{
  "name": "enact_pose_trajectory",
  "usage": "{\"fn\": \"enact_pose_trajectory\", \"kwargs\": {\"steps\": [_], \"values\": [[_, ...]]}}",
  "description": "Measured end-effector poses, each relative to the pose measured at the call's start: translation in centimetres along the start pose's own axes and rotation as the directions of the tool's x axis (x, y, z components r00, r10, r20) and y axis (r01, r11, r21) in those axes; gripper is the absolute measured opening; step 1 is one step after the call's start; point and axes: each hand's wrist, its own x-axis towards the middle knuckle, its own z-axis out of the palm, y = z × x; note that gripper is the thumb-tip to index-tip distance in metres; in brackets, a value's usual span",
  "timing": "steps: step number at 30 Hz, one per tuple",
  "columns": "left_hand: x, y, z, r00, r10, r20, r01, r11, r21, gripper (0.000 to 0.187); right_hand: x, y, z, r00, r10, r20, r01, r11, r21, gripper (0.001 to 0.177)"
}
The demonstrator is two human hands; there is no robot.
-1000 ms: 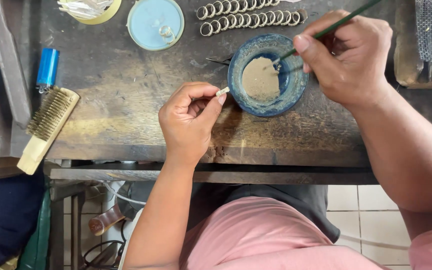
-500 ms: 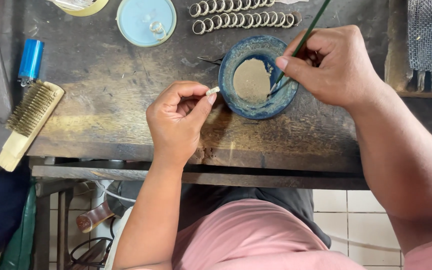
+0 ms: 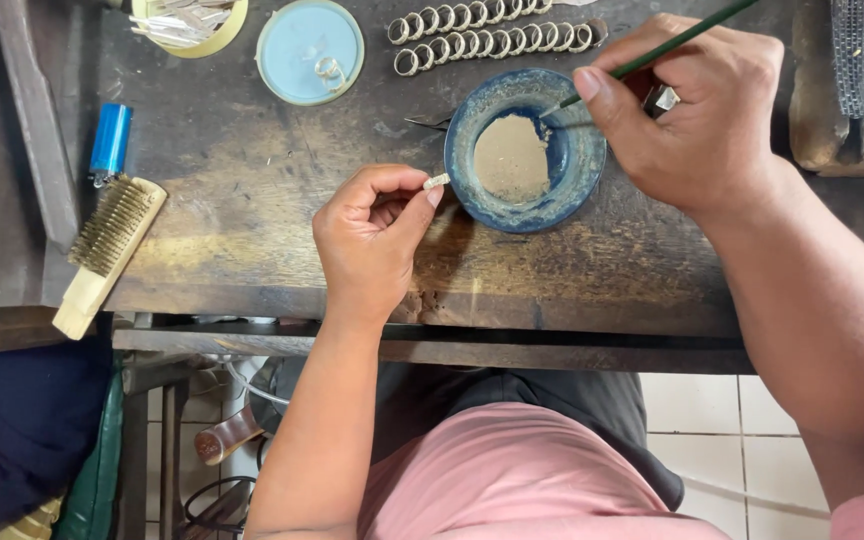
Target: Applying paste to small jewelry components using a fine brush at a workbench.
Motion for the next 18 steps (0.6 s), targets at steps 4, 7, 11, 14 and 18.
{"fn": "enact_pose_trajectory", "kwargs": {"steps": [4, 7, 11, 14, 18], "values": [[-0.05, -0.2, -0.18, 1.0, 0.002, 0.018, -0.001, 1.0, -0.024, 0.009, 0.02, -0.47, 0.2, 0.999, -0.02, -0.034, 0.021, 1.0, 0.018, 0.019], [-0.1, -0.15, -0.3, 0.999, 0.011, 0.035, -0.011, 1.0, 0.026, 0.009, -0.21, -0.3, 0.38, 0.999, -0.033, -0.018, 0.034, 0.999, 0.01, 0.017], [-0.15, -0.12, -0.42, 0.999, 0.007, 0.049, -0.007, 1.0, -0.001, 0.009, -0.3, -0.4, 0.49, 0.999, -0.037, -0.009, 0.037, 0.999, -0.01, 0.019], [-0.14, -0.15, -0.45, 0.999, 0.009, 0.049, -0.008, 1.0, -0.018, 0.009, -0.25, -0.63, 0.6, 0.999, -0.037, -0.005, 0.037, 0.999, -0.006, 0.018], [-0.12, -0.33, -0.37, 0.999, 0.018, 0.049, -0.016, 0.999, -0.034, 0.011, -0.42, -0.62, 0.63, 1.0, -0.013, 0.009, 0.013, 1.0, 0.012, 0.017]]}}
